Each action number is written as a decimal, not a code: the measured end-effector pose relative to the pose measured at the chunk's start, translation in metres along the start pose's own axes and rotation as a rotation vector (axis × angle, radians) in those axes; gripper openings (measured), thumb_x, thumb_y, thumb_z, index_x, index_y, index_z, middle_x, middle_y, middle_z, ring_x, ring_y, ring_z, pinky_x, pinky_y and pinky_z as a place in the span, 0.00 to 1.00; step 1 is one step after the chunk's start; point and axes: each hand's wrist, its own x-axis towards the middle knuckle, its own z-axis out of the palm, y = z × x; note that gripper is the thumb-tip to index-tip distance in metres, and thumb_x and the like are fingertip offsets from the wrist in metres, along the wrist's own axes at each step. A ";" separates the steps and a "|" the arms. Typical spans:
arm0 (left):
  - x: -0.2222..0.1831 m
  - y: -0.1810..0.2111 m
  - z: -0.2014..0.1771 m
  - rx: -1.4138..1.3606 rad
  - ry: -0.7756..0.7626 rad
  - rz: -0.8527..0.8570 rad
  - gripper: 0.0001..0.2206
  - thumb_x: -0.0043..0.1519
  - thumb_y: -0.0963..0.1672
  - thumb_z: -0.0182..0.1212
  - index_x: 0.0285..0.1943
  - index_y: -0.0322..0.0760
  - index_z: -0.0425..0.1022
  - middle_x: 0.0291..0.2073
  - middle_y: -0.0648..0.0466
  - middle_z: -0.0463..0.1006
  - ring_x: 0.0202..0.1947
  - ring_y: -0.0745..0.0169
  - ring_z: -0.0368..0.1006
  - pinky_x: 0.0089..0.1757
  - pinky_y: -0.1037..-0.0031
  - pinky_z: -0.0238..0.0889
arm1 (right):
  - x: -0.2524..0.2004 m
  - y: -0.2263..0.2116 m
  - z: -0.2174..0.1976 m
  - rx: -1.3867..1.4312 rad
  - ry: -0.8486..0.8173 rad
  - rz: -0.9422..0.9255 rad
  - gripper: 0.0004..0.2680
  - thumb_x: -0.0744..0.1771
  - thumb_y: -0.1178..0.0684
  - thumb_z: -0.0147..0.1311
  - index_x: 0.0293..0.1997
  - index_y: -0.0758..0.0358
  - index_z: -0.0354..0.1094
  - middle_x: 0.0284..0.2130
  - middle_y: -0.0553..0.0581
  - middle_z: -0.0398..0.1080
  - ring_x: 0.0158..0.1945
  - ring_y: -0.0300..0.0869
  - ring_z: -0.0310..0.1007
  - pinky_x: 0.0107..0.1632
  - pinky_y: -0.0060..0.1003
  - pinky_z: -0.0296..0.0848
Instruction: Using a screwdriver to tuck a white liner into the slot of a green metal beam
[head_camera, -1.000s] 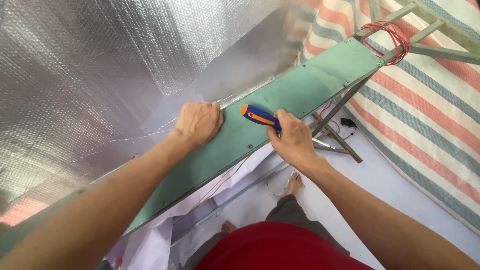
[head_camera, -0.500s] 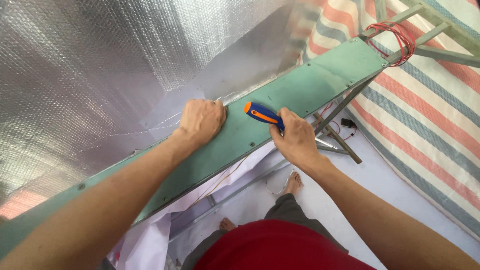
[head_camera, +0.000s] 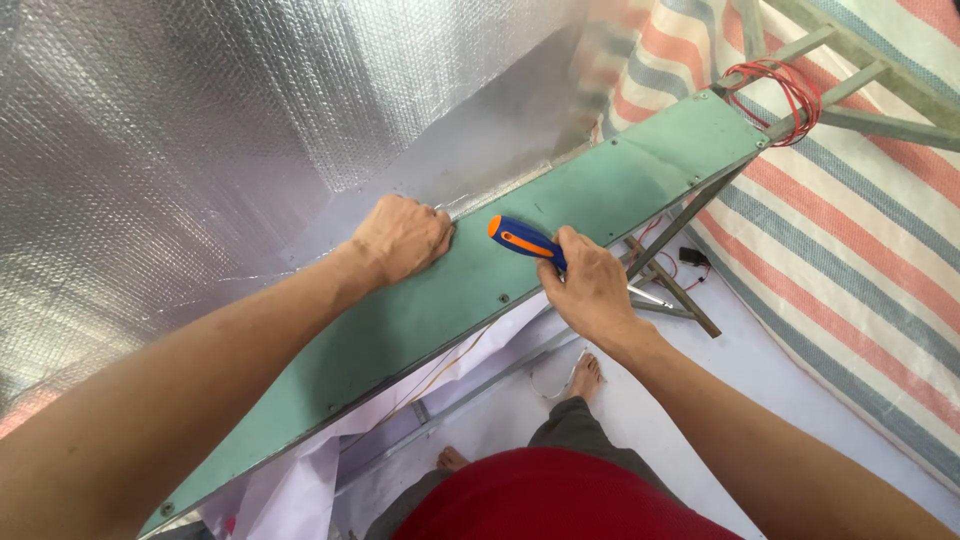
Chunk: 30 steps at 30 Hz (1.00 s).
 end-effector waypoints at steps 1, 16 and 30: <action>-0.001 0.000 -0.003 -0.014 -0.009 0.010 0.18 0.67 0.50 0.40 0.36 0.43 0.77 0.29 0.50 0.85 0.34 0.52 0.84 0.36 0.62 0.73 | 0.000 0.001 0.001 -0.012 -0.005 0.000 0.09 0.66 0.47 0.56 0.40 0.59 0.64 0.23 0.62 0.69 0.33 0.62 0.77 0.38 0.57 0.74; -0.018 0.036 -0.002 -0.336 0.264 -0.478 0.10 0.63 0.51 0.59 0.39 0.45 0.71 0.26 0.53 0.77 0.29 0.45 0.81 0.29 0.58 0.72 | -0.001 0.004 0.004 -0.033 0.025 0.003 0.09 0.65 0.46 0.56 0.40 0.56 0.63 0.23 0.61 0.69 0.34 0.63 0.77 0.40 0.58 0.74; -0.035 0.067 -0.001 -0.481 0.421 -0.688 0.05 0.64 0.49 0.61 0.44 0.50 0.73 0.28 0.55 0.78 0.31 0.49 0.81 0.35 0.60 0.74 | -0.001 -0.006 -0.001 -0.032 0.040 -0.007 0.08 0.66 0.49 0.57 0.36 0.58 0.63 0.21 0.61 0.70 0.32 0.62 0.78 0.38 0.56 0.75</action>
